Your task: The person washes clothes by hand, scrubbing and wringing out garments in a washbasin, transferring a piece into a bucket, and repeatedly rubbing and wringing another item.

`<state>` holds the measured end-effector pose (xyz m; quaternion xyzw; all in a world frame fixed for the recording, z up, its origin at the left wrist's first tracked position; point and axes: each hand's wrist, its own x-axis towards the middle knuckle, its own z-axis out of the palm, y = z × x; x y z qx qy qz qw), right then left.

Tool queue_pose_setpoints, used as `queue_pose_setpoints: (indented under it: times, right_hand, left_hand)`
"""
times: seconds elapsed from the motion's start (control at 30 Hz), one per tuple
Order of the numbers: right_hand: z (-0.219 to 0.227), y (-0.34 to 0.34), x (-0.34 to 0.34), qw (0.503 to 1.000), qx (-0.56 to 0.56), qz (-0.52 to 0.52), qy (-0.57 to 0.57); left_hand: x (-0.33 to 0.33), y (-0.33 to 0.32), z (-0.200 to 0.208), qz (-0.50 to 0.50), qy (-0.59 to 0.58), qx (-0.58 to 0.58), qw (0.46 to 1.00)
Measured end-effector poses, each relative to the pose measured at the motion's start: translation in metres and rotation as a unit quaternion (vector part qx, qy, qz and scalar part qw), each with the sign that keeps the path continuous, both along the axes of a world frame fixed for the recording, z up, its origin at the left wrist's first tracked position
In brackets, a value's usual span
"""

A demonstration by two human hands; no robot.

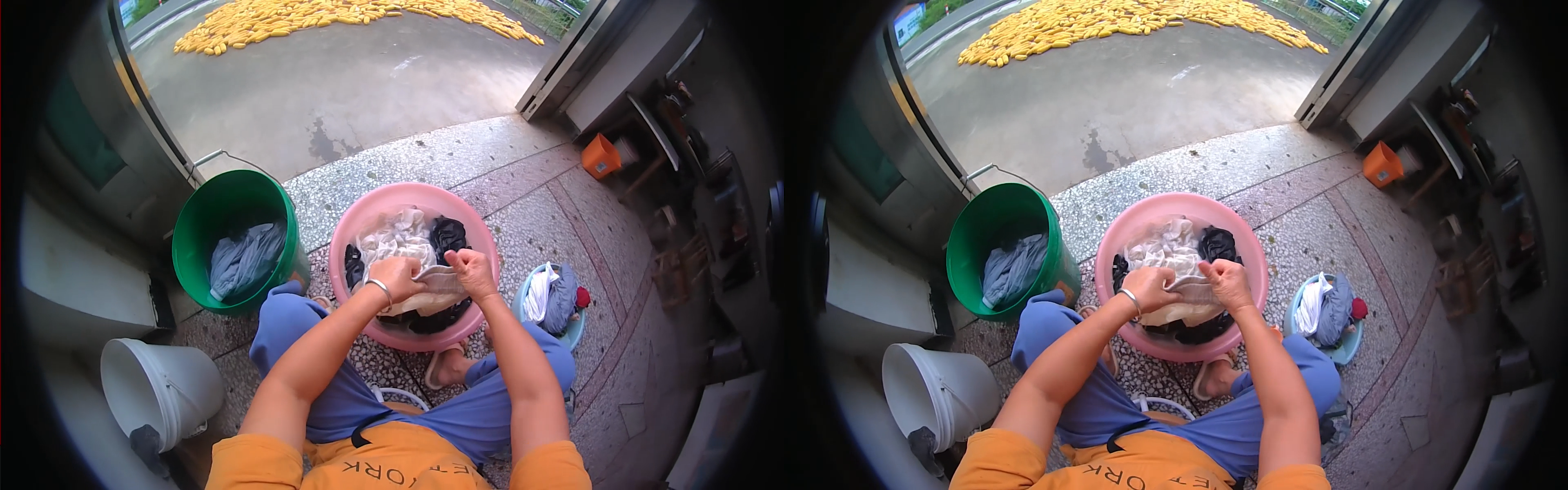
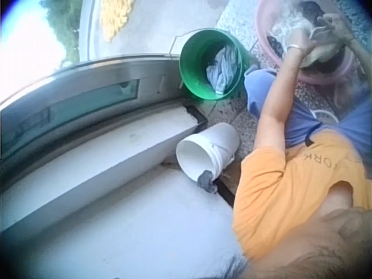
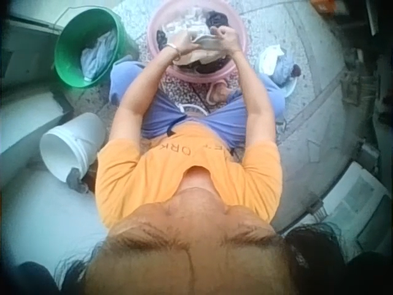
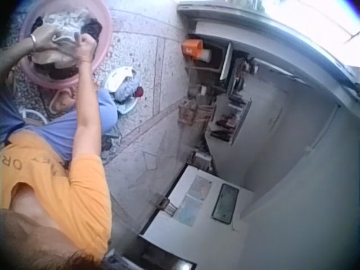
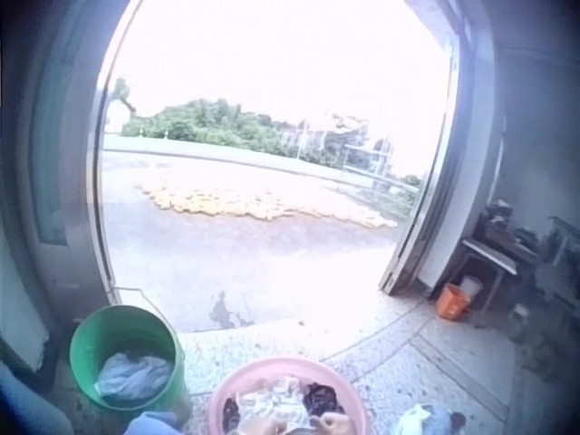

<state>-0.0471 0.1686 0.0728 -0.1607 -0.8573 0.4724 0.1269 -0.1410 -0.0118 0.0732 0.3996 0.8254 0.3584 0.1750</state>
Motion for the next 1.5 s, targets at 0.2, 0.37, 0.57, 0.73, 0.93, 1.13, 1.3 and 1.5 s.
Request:
queue_pose_setpoints:
  times: [0.2, 0.37, 0.57, 0.73, 0.93, 1.13, 1.3, 1.5]
  right_hand:
    - [0.017, 0.007, 0.025, 0.944, 0.312, 0.110, 0.010]
    - [0.003, 0.001, 0.031, 0.936, -0.353, 0.003, 0.011]
    - [-0.008, -0.067, -0.009, 0.973, -0.158, -0.116, 0.124]
    - [0.003, -0.088, -0.030, 0.978, 0.159, -0.061, 0.121]
    - [-0.036, -0.051, -0.029, 0.958, 0.253, -0.104, -0.086]
    - [-0.002, -0.099, -0.028, 0.969, 0.189, -0.003, 0.159]
    - [-0.033, -0.050, -0.038, 0.969, 0.197, -0.147, -0.002]
    - [0.013, -0.124, -0.019, 0.983, 0.139, -0.028, 0.120]
  left_hand:
    - [-0.012, -0.001, 0.021, -0.036, -0.343, 0.263, 0.901]
    - [-0.024, 0.005, -0.016, 0.095, -0.431, 0.324, 0.837]
    - [-0.007, 0.036, -0.054, 0.343, -0.643, 0.390, 0.563]
    - [-0.001, 0.041, -0.076, 0.274, -0.661, 0.372, 0.591]
    - [0.026, 0.047, -0.074, 0.351, -0.556, 0.255, 0.709]
    - [-0.014, 0.045, -0.137, 0.219, -0.736, 0.301, 0.566]
    - [0.021, 0.059, -0.141, 0.249, -0.512, 0.234, 0.788]
    - [-0.007, 0.034, -0.142, 0.331, -0.599, 0.256, 0.683]
